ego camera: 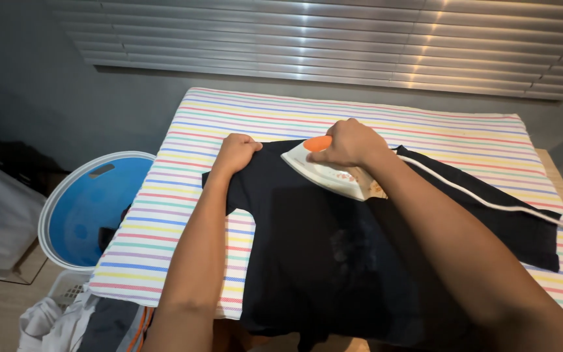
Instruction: Ironing a black t-shirt on a striped ironing board using an electric iron.
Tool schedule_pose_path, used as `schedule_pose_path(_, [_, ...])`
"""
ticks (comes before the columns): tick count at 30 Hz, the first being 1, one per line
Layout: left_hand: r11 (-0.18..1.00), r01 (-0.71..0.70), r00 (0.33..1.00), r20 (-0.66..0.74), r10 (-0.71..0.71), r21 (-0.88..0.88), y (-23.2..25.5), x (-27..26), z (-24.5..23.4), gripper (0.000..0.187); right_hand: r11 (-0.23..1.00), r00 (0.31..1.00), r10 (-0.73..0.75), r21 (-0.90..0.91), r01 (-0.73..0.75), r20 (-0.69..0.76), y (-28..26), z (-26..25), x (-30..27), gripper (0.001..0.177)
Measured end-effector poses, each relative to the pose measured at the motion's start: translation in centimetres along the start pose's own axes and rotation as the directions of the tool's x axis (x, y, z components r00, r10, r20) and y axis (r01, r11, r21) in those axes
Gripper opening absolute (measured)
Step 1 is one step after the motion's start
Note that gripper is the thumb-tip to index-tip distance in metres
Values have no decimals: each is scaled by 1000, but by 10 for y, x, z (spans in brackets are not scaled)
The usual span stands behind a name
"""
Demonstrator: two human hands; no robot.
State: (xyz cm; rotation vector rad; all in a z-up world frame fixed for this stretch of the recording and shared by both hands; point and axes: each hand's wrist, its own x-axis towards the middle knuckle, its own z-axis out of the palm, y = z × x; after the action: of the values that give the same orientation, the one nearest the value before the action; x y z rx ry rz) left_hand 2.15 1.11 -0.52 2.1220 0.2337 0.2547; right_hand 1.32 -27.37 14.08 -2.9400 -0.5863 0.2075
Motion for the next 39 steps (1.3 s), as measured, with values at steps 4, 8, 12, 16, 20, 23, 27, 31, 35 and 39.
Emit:
schedule_pose_path(4, [1000, 19, 1000, 8, -19, 14, 2, -5, 2, 24, 991, 986, 129, 46, -125, -101, 13, 4, -1, 76])
schedule_pose_path(8, [1000, 4, 1000, -22, -4, 27, 5, -10, 1, 25, 977, 976, 212, 12, -211, -52, 39, -2, -19, 78])
schedule_pose_path(12, [1000, -21, 999, -39, 22, 15, 3, -9, 0, 24, 994, 999, 51, -98, -49, 11, 68, 9, -39, 77])
schedule_pose_path(16, [997, -55, 997, -48, 57, 46, 5, -14, 2, 25, 985, 985, 147, -78, -154, -88, 85, 12, -41, 78])
schedule_pose_path(20, [996, -50, 995, -77, 56, 78, 9, -16, 1, 26, 989, 990, 139, -48, -137, 36, 76, 0, -60, 73])
schedule_pose_path(23, [995, -63, 994, -79, 69, 78, 5, -15, 3, 26, 976, 974, 195, -79, -205, -119, 103, 17, -52, 78])
schedule_pose_path(27, [994, -69, 993, -91, 77, 90, 5, -12, 3, 26, 990, 991, 134, -42, -133, 19, 103, 3, -67, 76])
schedule_pose_path(31, [991, -100, 992, -70, 106, 92, 2, -14, 6, 27, 951, 951, 303, -84, -298, 59, 99, -4, -89, 79])
schedule_pose_path(35, [989, -104, 989, -91, 113, 103, 4, -14, 5, 26, 984, 980, 179, -25, -177, 86, 118, 3, -103, 77])
schedule_pose_path(39, [987, -105, 990, -83, 115, 119, 5, -13, 7, 27, 963, 964, 267, -33, -267, -17, 143, 0, -115, 76])
